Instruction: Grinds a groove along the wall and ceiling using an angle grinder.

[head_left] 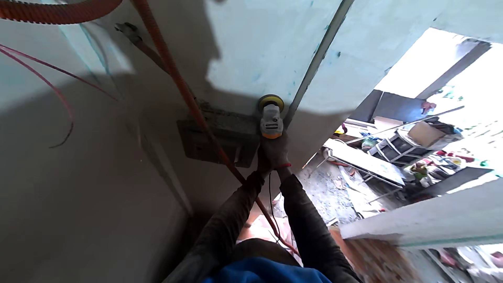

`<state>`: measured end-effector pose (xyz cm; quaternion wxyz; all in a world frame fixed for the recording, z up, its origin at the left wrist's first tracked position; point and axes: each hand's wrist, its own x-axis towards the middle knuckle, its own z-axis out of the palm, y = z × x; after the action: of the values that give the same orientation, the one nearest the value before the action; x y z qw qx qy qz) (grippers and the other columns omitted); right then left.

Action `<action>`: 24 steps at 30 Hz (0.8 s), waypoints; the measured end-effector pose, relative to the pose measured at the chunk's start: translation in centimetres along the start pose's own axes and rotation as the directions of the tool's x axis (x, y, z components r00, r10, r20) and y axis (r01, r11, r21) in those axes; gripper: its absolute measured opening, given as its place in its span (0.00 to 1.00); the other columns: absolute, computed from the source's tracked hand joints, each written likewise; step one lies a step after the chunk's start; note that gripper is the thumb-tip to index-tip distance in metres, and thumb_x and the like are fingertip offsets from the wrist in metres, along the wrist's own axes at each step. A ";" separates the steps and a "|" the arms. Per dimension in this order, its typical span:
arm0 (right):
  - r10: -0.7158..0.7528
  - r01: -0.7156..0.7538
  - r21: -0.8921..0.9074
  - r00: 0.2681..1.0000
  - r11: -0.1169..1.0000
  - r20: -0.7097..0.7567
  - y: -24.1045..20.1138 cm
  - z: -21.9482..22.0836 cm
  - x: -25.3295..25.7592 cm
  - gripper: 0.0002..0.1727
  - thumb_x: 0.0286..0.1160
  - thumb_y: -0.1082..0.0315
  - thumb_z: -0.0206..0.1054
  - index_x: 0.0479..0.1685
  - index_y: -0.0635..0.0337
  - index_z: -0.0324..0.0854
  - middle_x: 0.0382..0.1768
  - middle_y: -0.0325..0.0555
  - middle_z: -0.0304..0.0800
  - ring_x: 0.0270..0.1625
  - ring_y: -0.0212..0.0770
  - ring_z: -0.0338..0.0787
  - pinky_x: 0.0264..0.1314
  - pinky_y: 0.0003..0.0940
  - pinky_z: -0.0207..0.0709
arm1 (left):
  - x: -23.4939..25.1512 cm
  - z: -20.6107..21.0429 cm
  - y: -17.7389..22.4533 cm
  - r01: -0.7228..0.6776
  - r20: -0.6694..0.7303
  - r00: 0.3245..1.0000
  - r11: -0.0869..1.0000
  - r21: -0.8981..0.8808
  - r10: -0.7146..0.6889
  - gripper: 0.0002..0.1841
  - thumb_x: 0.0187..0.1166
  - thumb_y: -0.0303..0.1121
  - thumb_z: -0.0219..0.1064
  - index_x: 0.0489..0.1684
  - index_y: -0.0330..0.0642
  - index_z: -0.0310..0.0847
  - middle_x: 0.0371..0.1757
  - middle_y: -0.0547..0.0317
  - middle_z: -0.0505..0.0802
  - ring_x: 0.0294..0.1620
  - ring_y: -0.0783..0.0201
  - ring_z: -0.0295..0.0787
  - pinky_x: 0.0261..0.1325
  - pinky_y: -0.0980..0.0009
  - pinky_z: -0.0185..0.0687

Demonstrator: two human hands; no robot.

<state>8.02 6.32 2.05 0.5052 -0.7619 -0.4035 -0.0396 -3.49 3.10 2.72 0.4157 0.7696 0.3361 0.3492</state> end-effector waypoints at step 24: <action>-0.005 0.005 0.045 1.000 0.999 -0.006 -1.9 -1.4 1.7 0.42 0.47 0.50 0.90 0.66 0.60 0.80 0.49 0.50 0.93 0.53 0.46 0.93 0.58 0.53 0.88 | 6.9 8.9 -8.4 -0.144 -0.203 0.977 0.910 -0.388 0.068 0.43 0.71 0.35 0.72 0.81 0.12 0.57 0.79 0.23 0.74 0.84 0.48 0.69 0.88 0.65 0.58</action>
<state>8.40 6.46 4.89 0.5230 -0.7493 -0.4048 -0.0339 5.48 8.65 -6.52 0.5119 0.6495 0.2524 0.5024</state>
